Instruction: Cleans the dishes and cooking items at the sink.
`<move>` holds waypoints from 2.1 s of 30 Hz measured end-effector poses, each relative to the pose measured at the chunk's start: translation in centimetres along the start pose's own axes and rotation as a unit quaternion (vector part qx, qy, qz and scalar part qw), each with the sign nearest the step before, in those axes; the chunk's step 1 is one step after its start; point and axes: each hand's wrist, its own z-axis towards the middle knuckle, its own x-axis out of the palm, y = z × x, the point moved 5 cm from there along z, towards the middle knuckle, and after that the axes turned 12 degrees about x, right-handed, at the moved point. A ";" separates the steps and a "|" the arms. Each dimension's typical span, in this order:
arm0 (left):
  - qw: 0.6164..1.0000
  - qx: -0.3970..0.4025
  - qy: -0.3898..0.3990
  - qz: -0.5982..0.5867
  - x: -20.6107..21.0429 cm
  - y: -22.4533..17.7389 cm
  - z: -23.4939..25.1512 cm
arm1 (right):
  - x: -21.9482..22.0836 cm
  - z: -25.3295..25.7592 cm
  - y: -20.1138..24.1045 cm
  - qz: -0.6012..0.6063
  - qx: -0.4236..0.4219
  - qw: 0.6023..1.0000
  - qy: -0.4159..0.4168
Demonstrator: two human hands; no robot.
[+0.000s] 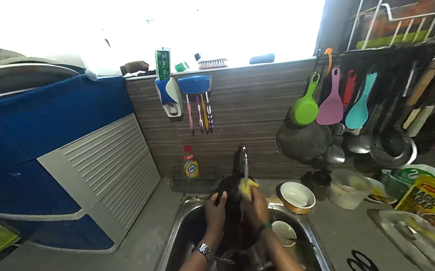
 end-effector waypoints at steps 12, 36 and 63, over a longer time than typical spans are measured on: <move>0.997 -0.071 0.006 -0.003 0.0 1.1 -0.9 | 0.6 1.4 -1.3 -0.012 0.023 1.000 -0.002; 0.780 0.397 0.377 0.302 2.5 5.8 -11.2 | 1.8 3.4 -7.7 -0.311 -0.038 0.851 0.422; 0.742 0.467 0.365 0.312 2.8 6.3 -10.1 | 6.7 3.8 -5.3 -0.050 0.001 0.914 0.404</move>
